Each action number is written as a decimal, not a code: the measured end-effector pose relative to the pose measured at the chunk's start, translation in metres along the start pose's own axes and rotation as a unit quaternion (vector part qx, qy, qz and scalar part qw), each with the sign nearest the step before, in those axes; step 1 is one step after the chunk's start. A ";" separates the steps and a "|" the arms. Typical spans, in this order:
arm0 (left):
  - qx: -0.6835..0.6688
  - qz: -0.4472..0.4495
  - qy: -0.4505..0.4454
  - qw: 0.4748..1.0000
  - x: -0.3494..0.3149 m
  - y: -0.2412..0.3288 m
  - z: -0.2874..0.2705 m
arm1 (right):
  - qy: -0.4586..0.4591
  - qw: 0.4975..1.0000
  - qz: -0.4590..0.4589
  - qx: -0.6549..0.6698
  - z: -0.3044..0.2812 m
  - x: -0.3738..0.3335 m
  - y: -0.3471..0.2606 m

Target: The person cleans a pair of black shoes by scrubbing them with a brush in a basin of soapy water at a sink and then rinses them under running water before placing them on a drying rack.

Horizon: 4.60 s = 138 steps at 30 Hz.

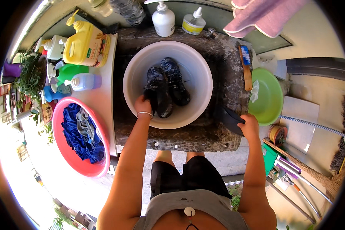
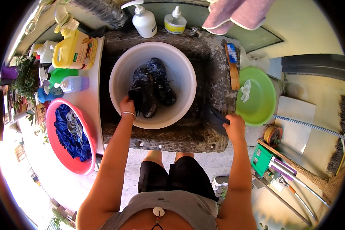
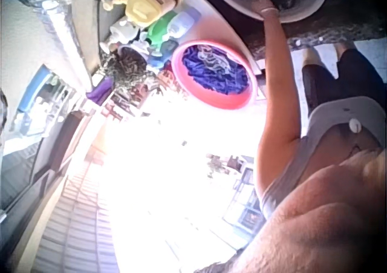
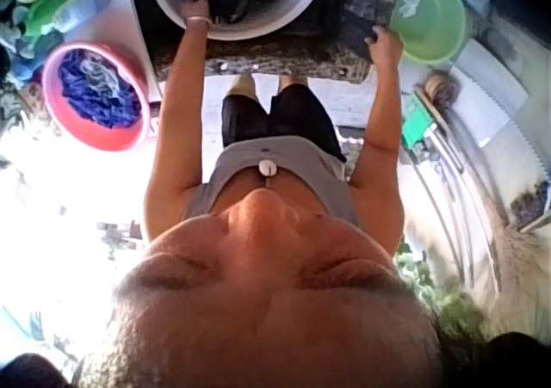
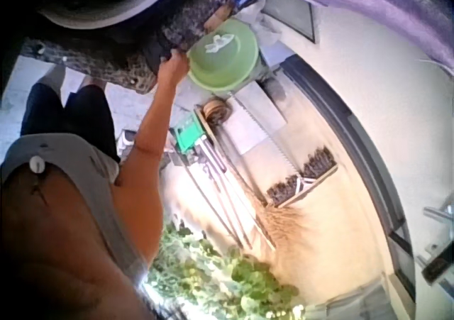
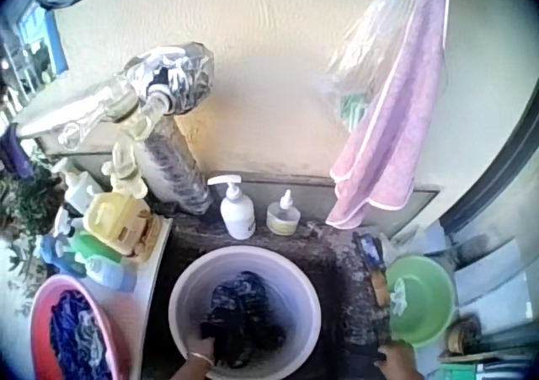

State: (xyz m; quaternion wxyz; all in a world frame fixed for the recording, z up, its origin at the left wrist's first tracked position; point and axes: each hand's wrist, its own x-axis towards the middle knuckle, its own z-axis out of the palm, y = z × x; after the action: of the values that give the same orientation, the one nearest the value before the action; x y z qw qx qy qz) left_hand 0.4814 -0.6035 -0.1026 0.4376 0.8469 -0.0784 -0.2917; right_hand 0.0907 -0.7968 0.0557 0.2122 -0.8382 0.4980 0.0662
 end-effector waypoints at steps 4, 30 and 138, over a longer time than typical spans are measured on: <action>0.096 0.051 0.087 0.990 -0.010 0.026 -0.018 | 0.010 0.986 0.008 0.166 -0.057 -0.010 -0.034; 0.049 0.136 0.009 0.989 -0.077 0.056 -0.036 | 0.436 0.708 -0.509 0.223 -0.195 0.120 -0.395; 0.488 0.174 -0.079 0.852 -0.008 0.062 0.018 | -0.051 0.840 0.139 0.521 0.137 0.121 -0.156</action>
State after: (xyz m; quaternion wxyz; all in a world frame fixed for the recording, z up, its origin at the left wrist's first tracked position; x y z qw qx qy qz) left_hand 0.4723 -0.6510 -0.0584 0.0045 0.8980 -0.3913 -0.2012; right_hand 0.2994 -0.7723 -0.0619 0.6315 -0.5210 0.5589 -0.1319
